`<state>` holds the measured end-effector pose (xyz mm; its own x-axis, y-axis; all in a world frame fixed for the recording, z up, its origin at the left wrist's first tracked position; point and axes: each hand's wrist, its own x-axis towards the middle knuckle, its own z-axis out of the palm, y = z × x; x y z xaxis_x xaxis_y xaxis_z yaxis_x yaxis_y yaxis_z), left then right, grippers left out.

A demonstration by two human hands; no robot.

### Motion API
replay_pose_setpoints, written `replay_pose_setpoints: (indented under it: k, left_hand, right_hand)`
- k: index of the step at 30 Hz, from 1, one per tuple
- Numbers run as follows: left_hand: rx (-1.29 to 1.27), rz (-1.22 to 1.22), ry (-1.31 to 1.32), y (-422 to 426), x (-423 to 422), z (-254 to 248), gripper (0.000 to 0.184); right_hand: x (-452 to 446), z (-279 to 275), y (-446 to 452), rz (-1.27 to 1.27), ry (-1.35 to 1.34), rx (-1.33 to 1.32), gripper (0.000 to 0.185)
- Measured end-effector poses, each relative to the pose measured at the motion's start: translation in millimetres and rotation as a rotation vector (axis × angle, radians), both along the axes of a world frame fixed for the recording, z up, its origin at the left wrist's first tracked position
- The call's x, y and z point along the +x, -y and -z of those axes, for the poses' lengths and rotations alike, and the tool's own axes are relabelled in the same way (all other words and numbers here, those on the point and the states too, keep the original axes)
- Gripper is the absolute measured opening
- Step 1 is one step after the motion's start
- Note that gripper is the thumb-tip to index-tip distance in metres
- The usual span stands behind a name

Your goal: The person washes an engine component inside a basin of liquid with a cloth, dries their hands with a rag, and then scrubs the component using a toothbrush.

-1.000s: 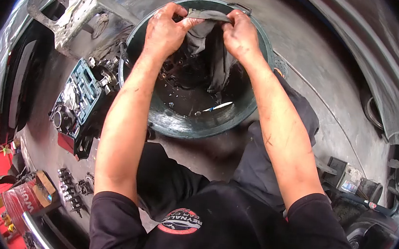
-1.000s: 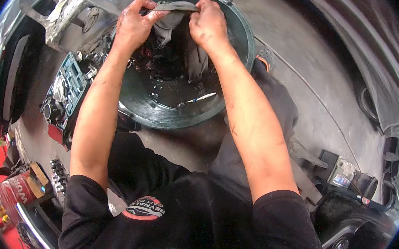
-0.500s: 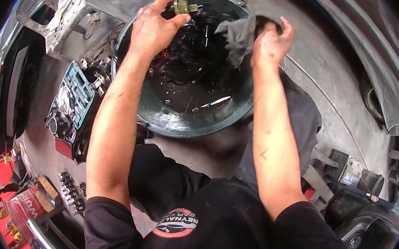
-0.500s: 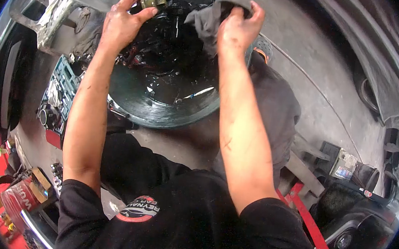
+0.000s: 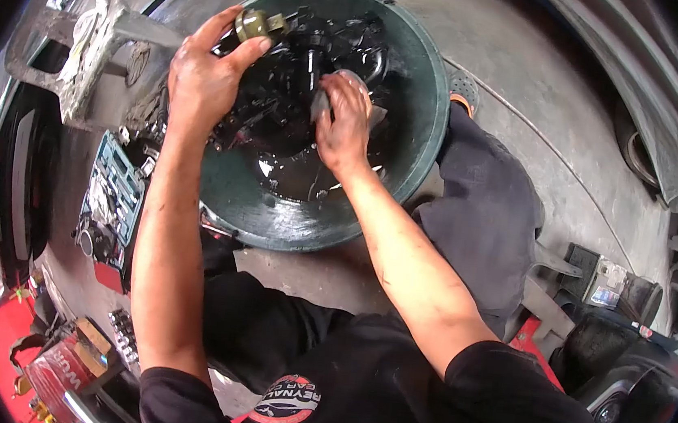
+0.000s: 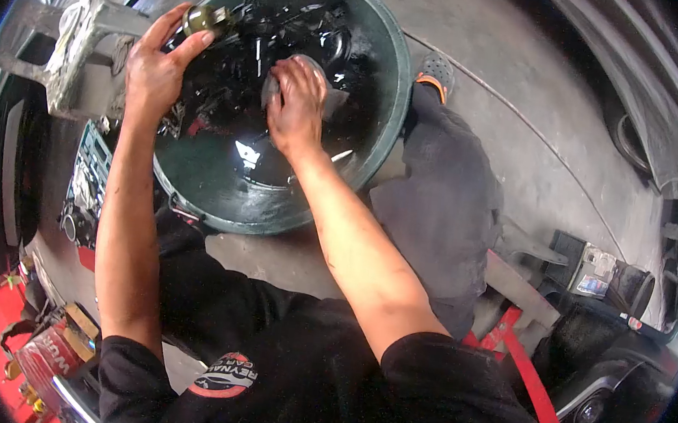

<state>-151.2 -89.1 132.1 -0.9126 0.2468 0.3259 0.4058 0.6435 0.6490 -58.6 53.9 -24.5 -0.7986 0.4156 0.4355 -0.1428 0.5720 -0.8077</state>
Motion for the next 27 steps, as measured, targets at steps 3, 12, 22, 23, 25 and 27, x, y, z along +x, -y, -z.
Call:
replay_pose_setpoints:
  k: [3,12,22,23,25,27]
  left_hand:
    - [-0.065,-0.047,-0.007,3.7,-1.7,2.2,0.056]
    - [-0.009,-0.043,-0.001,0.7,-1.1,-0.6,0.055]
    - [-0.004,-0.016,0.0,3.4,-7.0,3.5,0.055]
    - [0.009,-0.017,0.01,4.3,-7.8,3.4,0.055]
    - [0.039,-0.019,0.033,1.4,-3.6,0.7,0.055]
    - [-0.008,-0.032,-0.008,-3.8,2.3,-1.9,0.055]
  right_hand:
    - [-0.9,-1.2,-13.8,-0.083,0.064,0.025,0.029]
    - [-27.6,-13.4,7.4,0.048,0.181,-0.129,0.021]
    - [-34.2,-46.9,-28.6,-0.041,0.481,0.159,0.027]
    - [-36.1,-39.0,-27.6,0.016,0.425,0.118,0.027]
    - [-40.6,-16.0,-27.5,0.13,0.317,0.039,0.026]
    - [-44.4,-10.7,-31.6,0.291,0.321,-0.104,0.023]
